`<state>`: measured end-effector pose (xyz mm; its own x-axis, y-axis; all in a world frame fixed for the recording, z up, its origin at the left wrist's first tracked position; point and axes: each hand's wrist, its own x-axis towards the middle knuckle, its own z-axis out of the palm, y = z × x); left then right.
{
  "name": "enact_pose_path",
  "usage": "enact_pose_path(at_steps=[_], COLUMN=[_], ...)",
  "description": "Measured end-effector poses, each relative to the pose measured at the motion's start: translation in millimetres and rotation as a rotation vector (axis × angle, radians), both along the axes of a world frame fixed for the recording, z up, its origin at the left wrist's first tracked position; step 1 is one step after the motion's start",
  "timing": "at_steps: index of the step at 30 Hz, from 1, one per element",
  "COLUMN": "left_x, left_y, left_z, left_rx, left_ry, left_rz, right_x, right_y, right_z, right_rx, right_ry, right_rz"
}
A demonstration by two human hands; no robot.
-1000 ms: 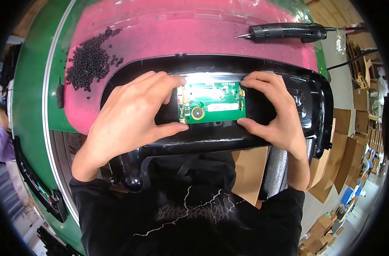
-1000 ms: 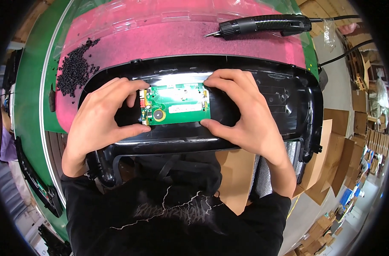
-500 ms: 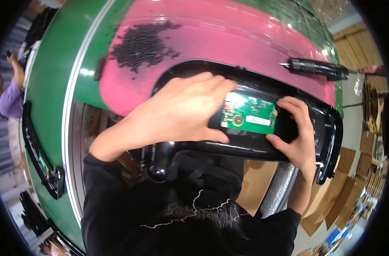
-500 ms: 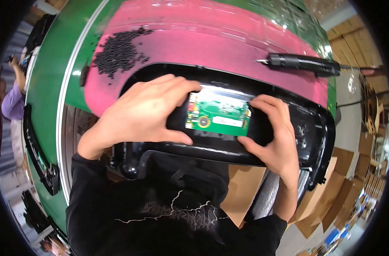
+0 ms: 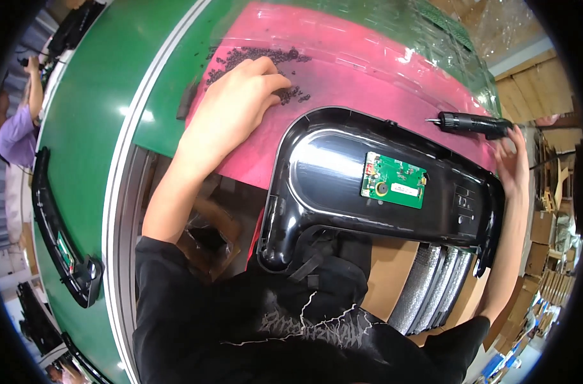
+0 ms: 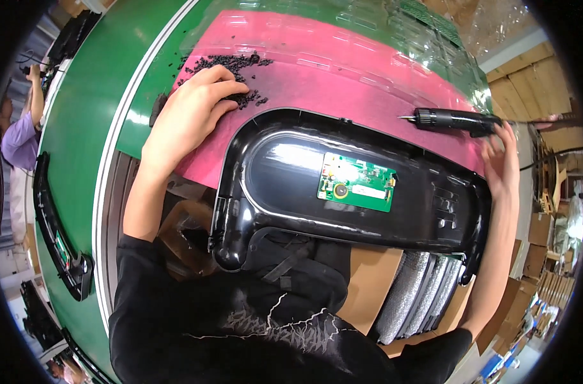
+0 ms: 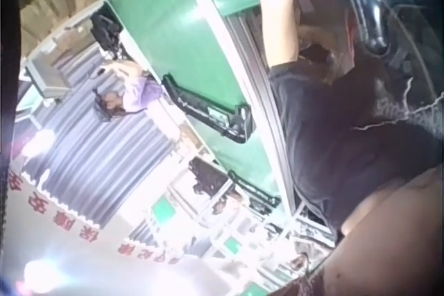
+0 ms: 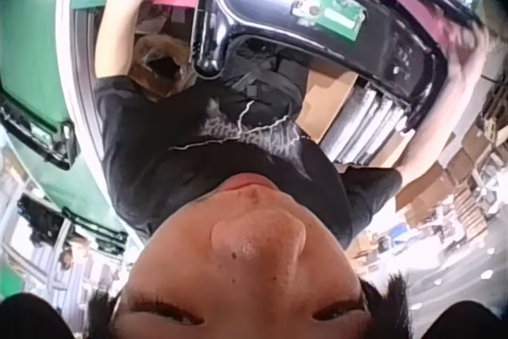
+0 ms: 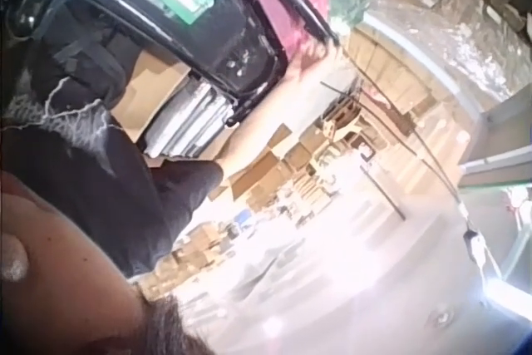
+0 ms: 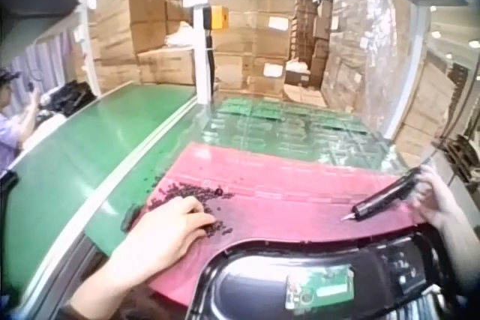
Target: Assemble circuit boards into plastic console housings using an electric screwdriver and pack them into a box.
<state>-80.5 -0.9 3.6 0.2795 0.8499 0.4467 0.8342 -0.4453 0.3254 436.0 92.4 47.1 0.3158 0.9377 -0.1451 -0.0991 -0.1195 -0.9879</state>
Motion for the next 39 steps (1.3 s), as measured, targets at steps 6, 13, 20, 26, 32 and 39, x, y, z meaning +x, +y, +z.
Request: enact_pose_path(at_steps=[6, 13, 20, 26, 32, 39], left_x=[6, 0, 48, 104, 104, 104], left_y=[10, 9, 0, -9, -12, -18], left_z=[-5, -8, 33, 51, 60, 54], left_rx=[-0.024, -0.004, -0.158, -0.51, -0.789, -0.813], left_ry=[0.074, -0.039, -0.496, -0.872, -0.993, -1.026], left_rz=[0.05, 0.065, -0.177, -0.507, -0.548, -0.563], right_x=[-49, -160, -179, -202, -202, -200], right_y=[41, 19, -39, -90, -113, -126], right_z=[1, -7, 28, 37, 44, 49], right_rx=[0.107, 0.197, 0.499, 0.597, 0.702, 0.807], right_ry=[0.106, 0.45, 0.798, 0.918, 0.848, 0.743], right_rz=[0.003, 0.232, 0.509, 0.759, 0.753, 0.736])
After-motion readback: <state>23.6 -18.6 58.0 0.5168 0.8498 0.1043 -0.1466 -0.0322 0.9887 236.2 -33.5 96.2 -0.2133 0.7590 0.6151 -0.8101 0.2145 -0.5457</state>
